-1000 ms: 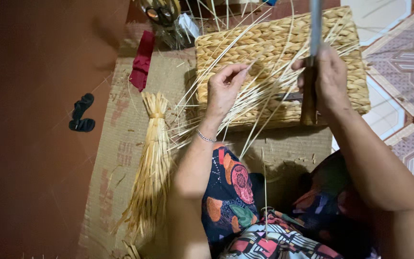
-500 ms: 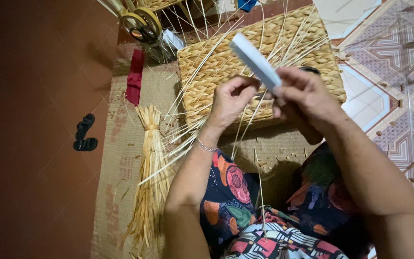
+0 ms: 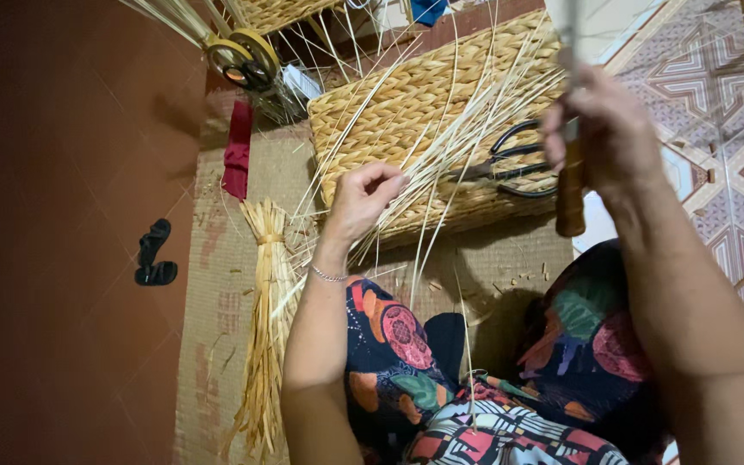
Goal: The person sits on the floor and uses a knife to shave thin strips from a bundle of dried sticks. They hold the sticks in their left hand and repeatedly scrape the knife along the length of the sticks to create fine strands.
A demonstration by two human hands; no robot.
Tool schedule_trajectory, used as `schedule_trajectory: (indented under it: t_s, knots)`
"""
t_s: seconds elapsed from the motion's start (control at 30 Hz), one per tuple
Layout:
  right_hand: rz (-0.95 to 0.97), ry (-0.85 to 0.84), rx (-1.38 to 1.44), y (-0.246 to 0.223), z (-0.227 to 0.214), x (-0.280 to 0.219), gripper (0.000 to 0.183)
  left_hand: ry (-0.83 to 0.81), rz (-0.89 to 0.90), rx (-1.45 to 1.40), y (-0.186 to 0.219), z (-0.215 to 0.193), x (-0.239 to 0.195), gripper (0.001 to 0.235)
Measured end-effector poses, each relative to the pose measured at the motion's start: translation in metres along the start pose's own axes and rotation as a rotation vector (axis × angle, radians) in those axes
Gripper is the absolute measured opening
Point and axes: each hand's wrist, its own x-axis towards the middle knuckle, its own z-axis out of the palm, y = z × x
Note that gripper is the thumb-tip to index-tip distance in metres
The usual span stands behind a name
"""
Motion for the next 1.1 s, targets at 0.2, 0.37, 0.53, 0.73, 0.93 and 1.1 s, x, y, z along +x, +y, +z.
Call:
schedule_trajectory:
  t_s: [0.2,0.37,0.53,0.73,0.93,1.1]
  knots:
    - [0.381,-0.322,-0.114,0.027,0.052,-0.004,0.037,-0.023,0.092,-0.062,0.009,0.025,0.012,0.012]
    - [0.394,-0.405,-0.092,0.040,0.063,-0.007,0.028,-0.024,0.048,-0.137,0.007,0.035,0.009,0.017]
    - [0.382,-0.371,-0.064,0.037,0.059,-0.007,0.028,-0.034,0.146,-0.003,0.015,0.026,0.008,0.015]
    - [0.338,-0.267,-0.091,0.028,0.047,-0.002,0.027,-0.077,0.149,-0.021,0.024,0.016,0.003,0.010]
    - [0.295,-0.184,-0.016,0.021,0.037,-0.001,0.028,-0.103,0.083,0.013,0.018,0.001,0.000,0.010]
    - [0.217,-0.187,0.044,0.015,0.027,0.001,0.025,-0.161,0.099,-0.009,0.000,-0.017,-0.001,0.009]
